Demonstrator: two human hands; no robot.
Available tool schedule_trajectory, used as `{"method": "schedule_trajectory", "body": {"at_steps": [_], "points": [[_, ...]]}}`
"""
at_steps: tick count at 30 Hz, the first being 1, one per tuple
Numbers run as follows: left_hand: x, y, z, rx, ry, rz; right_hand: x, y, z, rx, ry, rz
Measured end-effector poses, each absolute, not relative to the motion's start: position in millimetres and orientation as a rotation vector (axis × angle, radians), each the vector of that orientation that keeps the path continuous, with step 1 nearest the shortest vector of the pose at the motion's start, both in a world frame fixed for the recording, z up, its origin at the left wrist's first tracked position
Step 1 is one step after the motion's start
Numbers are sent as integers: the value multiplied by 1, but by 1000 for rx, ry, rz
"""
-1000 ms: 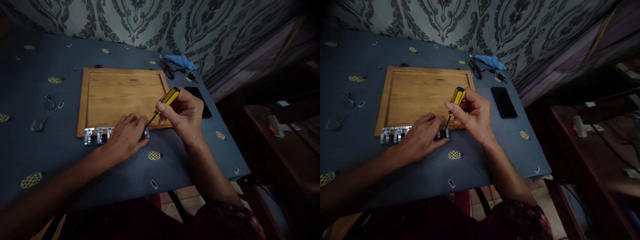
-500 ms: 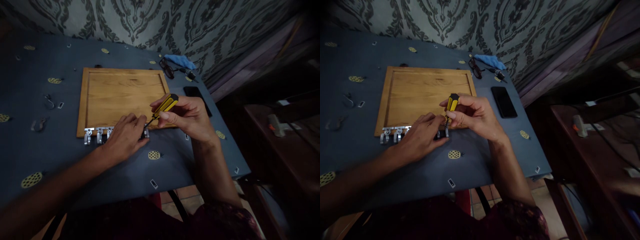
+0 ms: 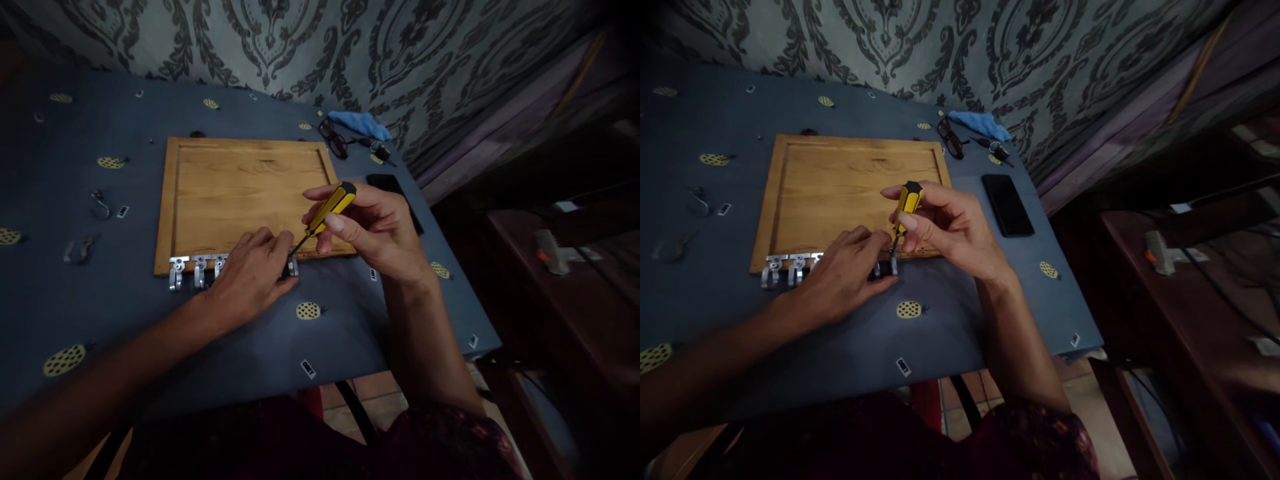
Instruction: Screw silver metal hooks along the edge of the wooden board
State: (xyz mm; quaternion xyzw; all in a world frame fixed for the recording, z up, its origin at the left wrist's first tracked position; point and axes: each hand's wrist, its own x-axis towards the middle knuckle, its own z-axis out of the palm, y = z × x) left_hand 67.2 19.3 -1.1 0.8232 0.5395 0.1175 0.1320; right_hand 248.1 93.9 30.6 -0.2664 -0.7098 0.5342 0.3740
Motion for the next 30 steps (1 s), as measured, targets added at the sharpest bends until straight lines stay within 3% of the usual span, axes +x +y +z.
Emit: {"method": "schedule_trajectory", "body": {"at_steps": [16,30], "points": [[67,20,-2,2372,1571,327,236,95,17,-708,-1619,981],[68,19,-1,2359,1574,349,231,92,14,-723,-1703,1096]]}}
